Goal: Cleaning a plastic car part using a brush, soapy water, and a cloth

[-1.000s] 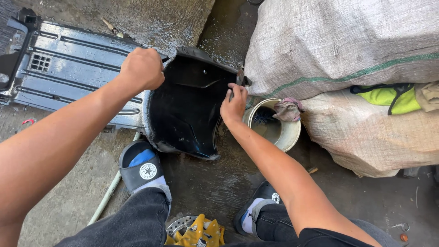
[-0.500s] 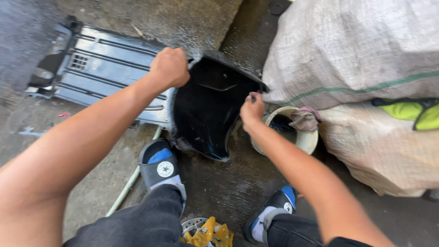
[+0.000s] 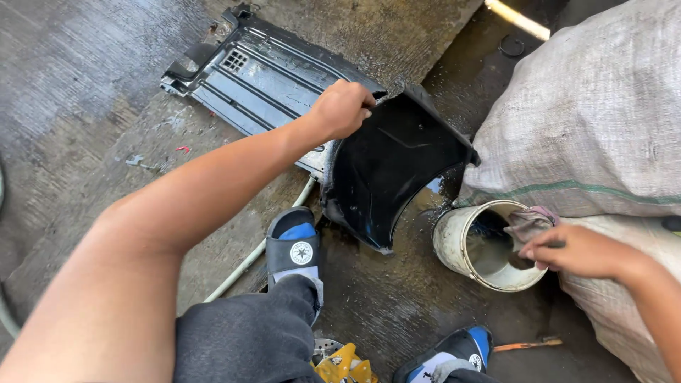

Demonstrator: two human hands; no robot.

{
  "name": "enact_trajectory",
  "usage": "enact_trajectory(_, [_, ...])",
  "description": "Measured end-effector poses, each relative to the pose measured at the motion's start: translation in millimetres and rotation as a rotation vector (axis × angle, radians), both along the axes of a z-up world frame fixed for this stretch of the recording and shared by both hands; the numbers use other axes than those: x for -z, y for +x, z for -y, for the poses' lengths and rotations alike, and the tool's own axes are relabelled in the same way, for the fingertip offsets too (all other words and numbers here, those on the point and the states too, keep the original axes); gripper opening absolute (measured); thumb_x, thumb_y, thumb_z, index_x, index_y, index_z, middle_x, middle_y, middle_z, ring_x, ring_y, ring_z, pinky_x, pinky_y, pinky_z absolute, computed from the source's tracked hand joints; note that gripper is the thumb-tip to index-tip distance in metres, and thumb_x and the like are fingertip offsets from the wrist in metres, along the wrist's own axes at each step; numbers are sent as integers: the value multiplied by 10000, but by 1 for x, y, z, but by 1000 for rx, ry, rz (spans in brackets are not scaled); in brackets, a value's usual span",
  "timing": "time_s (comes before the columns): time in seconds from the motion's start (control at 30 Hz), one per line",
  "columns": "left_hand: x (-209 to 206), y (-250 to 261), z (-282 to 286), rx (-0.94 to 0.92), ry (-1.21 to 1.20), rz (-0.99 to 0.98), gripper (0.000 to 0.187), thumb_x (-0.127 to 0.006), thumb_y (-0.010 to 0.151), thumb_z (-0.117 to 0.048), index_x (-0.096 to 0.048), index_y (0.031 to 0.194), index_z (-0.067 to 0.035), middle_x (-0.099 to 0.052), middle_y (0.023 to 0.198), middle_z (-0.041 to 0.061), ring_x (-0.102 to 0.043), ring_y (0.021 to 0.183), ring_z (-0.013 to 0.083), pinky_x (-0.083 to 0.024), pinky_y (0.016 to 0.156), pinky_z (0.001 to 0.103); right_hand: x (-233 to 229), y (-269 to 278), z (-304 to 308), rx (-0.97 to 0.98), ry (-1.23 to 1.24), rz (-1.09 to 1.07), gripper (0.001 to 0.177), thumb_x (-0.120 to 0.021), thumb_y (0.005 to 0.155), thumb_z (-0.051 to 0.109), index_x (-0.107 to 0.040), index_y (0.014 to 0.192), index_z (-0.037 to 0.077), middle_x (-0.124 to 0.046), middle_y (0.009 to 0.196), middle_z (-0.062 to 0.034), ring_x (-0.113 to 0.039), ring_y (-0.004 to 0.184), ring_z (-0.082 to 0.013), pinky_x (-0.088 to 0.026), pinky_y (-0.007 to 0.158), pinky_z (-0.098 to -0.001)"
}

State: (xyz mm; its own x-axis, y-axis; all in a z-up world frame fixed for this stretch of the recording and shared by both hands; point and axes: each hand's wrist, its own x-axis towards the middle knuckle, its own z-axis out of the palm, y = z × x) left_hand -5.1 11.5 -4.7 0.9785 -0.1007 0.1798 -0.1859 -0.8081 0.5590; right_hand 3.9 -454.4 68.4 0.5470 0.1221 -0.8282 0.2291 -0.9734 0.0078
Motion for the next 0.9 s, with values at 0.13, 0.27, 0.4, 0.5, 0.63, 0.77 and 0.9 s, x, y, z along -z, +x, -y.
enact_trajectory(0.13, [-24, -55, -31, 165, 140, 169, 339, -633, 804, -67, -711, 1130, -18, -728, 1113, 135, -686, 1010, 318, -540, 890, 426, 67, -9, 31, -35, 49, -47, 404, -637, 904, 426, -813, 1234, 275, -872, 1153, 82, -817, 1037, -87, -617, 947, -262])
enact_trajectory(0.27, [9, -118, -73, 345, 594, 101, 800, -637, 691, -366, -456, 1453, -205, -459, 1462, 139, -511, 1237, 313, -392, 1021, 506, 122, -18, 63, -58, 177, 41, 391, -599, 920, 428, -766, 1238, 273, -817, 1207, 111, -783, 1060, -134, -586, 950, -270])
enact_trajectory(0.4, [42, -132, -85, 197, 821, -56, 622, -483, 954, -225, -353, 1545, -369, -355, 1558, 181, -478, 1280, 335, -374, 1068, 565, 123, -24, 63, -11, 147, 57, 393, -599, 937, 416, -750, 1261, 254, -815, 1195, 81, -785, 1039, -157, -593, 937, -302])
enact_trajectory(0.5, [46, -115, -81, 71, 807, 387, 589, -725, 772, -216, -510, 1319, -261, -507, 1316, 94, -542, 1251, 285, -354, 1008, 462, 127, -22, 63, -24, 198, 38, 445, -596, 961, 469, -768, 1298, 233, -760, 1319, -93, -640, 1307, -333, -486, 1130, -461])
enact_trajectory(0.63, [23, -82, -67, 106, 863, 560, 302, -604, 893, -172, -600, 1172, -287, -595, 1102, -2, -562, 1151, 208, -342, 975, 446, 132, -20, 67, 10, 275, 96, 430, -587, 969, 476, -757, 1292, 248, -766, 1285, -102, -661, 1265, -349, -508, 1084, -465])
enact_trajectory(0.77, [-18, -46, -44, 106, 751, 736, 262, -585, 879, -166, -683, 1104, -257, -557, 876, -25, -580, 818, 186, -430, 870, 416, 162, -9, 83, -1, 307, 160, 447, -620, 935, 506, -688, 1296, 253, -802, 1171, -119, -697, 1182, -382, -544, 1010, -500])
enact_trajectory(0.9, [-23, -10, -14, 95, 703, 767, 236, -544, 933, -162, -697, 1107, -207, -566, 871, -4, -580, 743, 207, -455, 615, 361, 153, -4, 65, 5, 328, 153, 396, -621, 934, 445, -733, 1233, 212, -785, 1214, -141, -678, 1208, -420, -524, 1035, -519])
